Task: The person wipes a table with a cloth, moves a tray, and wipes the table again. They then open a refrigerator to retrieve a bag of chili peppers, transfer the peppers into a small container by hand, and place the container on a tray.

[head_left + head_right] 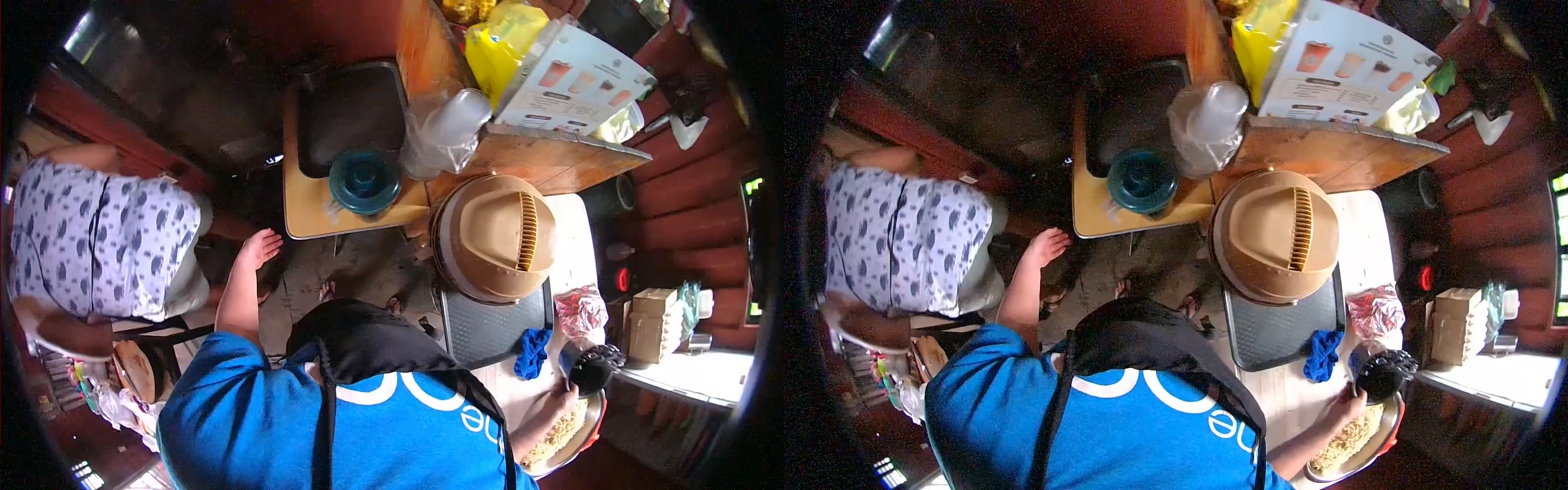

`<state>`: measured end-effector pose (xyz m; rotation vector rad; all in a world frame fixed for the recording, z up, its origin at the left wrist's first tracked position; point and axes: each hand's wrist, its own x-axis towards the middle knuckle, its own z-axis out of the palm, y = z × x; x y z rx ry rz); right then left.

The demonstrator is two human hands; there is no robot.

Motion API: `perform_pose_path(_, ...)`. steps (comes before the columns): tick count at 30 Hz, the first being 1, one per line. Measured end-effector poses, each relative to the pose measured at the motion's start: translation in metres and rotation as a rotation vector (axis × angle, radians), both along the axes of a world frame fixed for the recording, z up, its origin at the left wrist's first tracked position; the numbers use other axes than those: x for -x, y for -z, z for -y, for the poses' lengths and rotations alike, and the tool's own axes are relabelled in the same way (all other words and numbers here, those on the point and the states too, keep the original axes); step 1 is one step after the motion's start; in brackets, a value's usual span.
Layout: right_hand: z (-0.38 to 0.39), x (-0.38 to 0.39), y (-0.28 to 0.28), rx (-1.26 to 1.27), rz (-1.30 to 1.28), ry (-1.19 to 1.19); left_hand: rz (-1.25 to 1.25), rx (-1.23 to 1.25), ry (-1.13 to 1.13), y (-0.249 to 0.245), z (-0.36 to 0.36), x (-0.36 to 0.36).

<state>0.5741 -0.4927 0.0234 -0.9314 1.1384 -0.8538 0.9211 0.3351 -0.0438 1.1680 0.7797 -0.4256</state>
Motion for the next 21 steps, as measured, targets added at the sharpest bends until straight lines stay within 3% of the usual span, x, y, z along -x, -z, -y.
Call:
perform_pose_path(1,-0.024,-0.005,-0.045,0.080,-0.077,-0.001,0.011,0.013,-0.018,0.003,0.003,0.010)
perform_pose_path(4,-0.060,-0.001,-0.146,0.165,-0.168,-0.181,-0.041,-0.070,0.210,0.036,0.009,0.018)
perform_pose_path(7,-0.137,-0.012,-0.260,0.377,-0.100,-0.525,-0.095,-0.007,0.282,0.053,0.016,0.047)
perform_pose_path(10,-0.224,-0.041,-0.322,0.434,-0.114,-0.485,-0.116,-0.155,0.384,0.062,0.003,0.085)
perform_pose_path(12,-0.280,-0.065,-0.341,0.381,-0.078,-0.497,-0.072,-0.208,0.500,0.076,-0.028,0.117)
perform_pose_path(13,-0.310,-0.077,-0.348,0.361,-0.132,-0.615,-0.033,-0.186,0.583,0.085,-0.047,0.132)
perform_pose_path(15,-0.369,-0.104,-0.357,0.314,-0.256,-0.858,-0.012,-0.211,0.449,0.090,-0.075,0.173)
perform_pose_path(17,-0.438,-0.136,-0.359,0.193,-0.316,-1.011,0.005,0.018,0.587,0.111,-0.132,0.208)
perform_pose_path(19,-0.516,-0.173,-0.356,0.008,-0.310,-1.064,-0.135,-0.141,0.342,0.082,-0.155,0.253)
perform_pose_path(20,-0.545,-0.190,-0.354,-0.065,-0.329,-1.116,-0.039,-0.187,0.440,0.103,-0.185,0.282)
perform_pose_path(21,-0.569,-0.207,-0.348,-0.127,-0.347,-1.172,-0.085,-0.175,0.391,0.113,-0.205,0.312)
